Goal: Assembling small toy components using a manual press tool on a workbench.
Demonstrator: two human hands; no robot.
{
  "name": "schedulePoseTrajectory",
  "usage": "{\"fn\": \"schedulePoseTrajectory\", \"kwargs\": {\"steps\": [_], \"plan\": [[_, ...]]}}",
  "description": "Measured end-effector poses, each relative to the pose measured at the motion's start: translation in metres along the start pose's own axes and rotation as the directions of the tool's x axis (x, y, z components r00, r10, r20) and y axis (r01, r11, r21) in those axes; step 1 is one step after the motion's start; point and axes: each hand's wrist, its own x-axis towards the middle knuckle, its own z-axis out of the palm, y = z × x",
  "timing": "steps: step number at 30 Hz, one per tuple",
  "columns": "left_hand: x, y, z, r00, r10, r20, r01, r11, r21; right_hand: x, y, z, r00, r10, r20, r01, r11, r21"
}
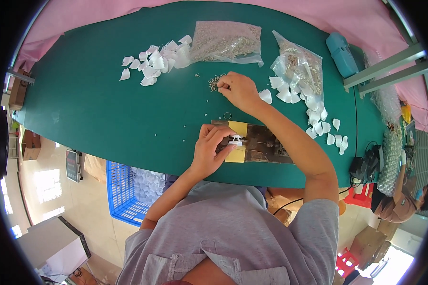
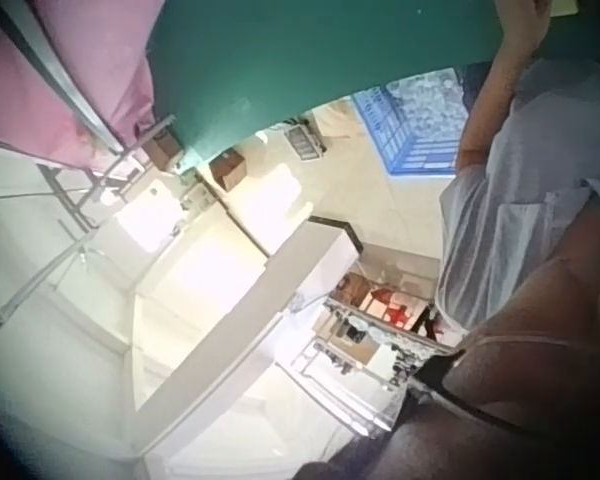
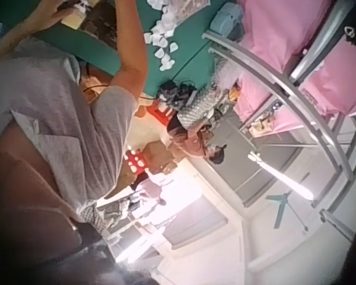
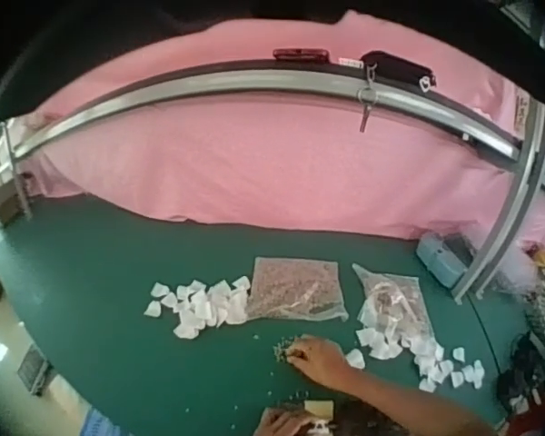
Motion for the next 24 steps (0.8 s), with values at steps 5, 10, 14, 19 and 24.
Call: {"fn": "schedulePoseTrajectory", "kwargs": {"steps": [5,10,14,19,24], "plan": [[0.0,0.001,0.001,1.0,-0.03,0.002,0.03,1.0,-0.008,-0.009,-0.01,-0.016,0.999,0.032,0.013,-0.032,0.997,0.072],[-0.002,0.0,-0.001,1.0,-0.01,-0.008,0.01,1.0,-0.004,-0.013,-0.031,-0.041,0.994,0.097,0.047,-0.106,0.956,0.273],[-0.001,0.0,0.0,1.0,-0.022,0.0,0.022,1.0,-0.01,-0.014,-0.019,-0.044,0.989,0.145,0.038,-0.15,0.966,0.209],[0.0,-0.001,0.0,1.0,-0.002,-0.007,0.002,1.0,-0.014,-0.021,-0.025,-0.021,0.991,0.01,0.136,-0.039,0.977,0.208],[-0.002,-0.004,0.001,1.0,-0.015,-0.003,0.015,1.0,-0.01,-0.025,-0.04,-0.005,0.972,-0.007,0.234,-0.025,0.99,0.136]]}}
